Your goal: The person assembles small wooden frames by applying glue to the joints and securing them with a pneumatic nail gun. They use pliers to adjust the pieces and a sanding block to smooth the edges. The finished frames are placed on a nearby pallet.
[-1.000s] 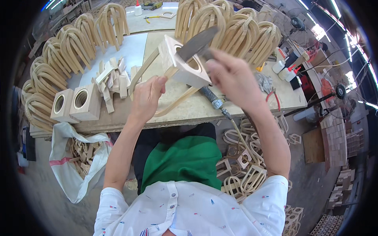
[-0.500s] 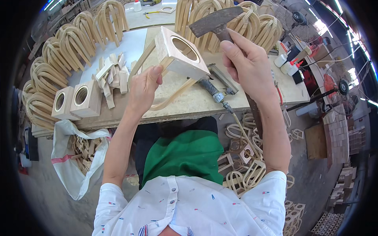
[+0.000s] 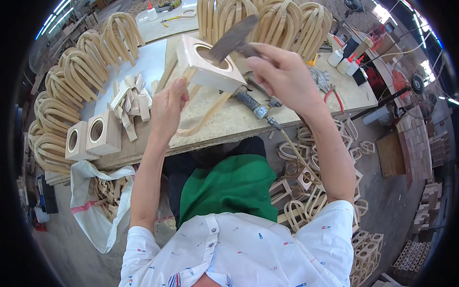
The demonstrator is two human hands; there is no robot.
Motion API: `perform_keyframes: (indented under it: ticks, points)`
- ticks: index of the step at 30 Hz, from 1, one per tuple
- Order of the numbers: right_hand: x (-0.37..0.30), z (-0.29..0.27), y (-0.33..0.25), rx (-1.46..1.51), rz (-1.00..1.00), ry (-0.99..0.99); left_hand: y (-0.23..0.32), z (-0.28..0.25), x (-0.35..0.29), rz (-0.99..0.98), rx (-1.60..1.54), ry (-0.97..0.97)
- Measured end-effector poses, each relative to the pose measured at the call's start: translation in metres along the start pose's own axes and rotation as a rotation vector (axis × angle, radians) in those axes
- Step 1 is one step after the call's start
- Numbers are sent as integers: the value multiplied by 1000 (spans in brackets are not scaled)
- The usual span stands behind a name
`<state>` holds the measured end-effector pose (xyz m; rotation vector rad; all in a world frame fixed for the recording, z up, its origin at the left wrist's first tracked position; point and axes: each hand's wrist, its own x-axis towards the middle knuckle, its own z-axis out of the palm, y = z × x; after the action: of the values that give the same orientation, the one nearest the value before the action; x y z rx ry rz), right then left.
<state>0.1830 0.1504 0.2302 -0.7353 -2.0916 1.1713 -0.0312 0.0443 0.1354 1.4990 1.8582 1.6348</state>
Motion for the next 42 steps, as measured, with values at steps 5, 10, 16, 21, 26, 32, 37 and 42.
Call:
perform_keyframes:
  ticks: [5,10,16,21,26,32,37,42]
  points:
    - [-29,-56,64,-102,188,266,-23,-11,1,-166,69,121]
    - [-74,-128,183,-457,424,558,-37,-16,6,-178,-163,214]
    - [-82,-165,270,-807,555,588,-44,3,8,-189,-349,306]
    - [-67,-175,337,-902,360,362,-52,17,23,-47,-101,245]
    - [-43,-165,345,-943,428,320,-35,16,21,-180,-282,288]
    - [-37,-166,331,-1008,355,290,-19,6,23,-77,-270,340]
    - [-23,-110,244,-706,46,296,-10,-4,37,-119,-69,240]
    - [-16,-27,198,-588,23,80,-9,-16,44,-60,143,306]
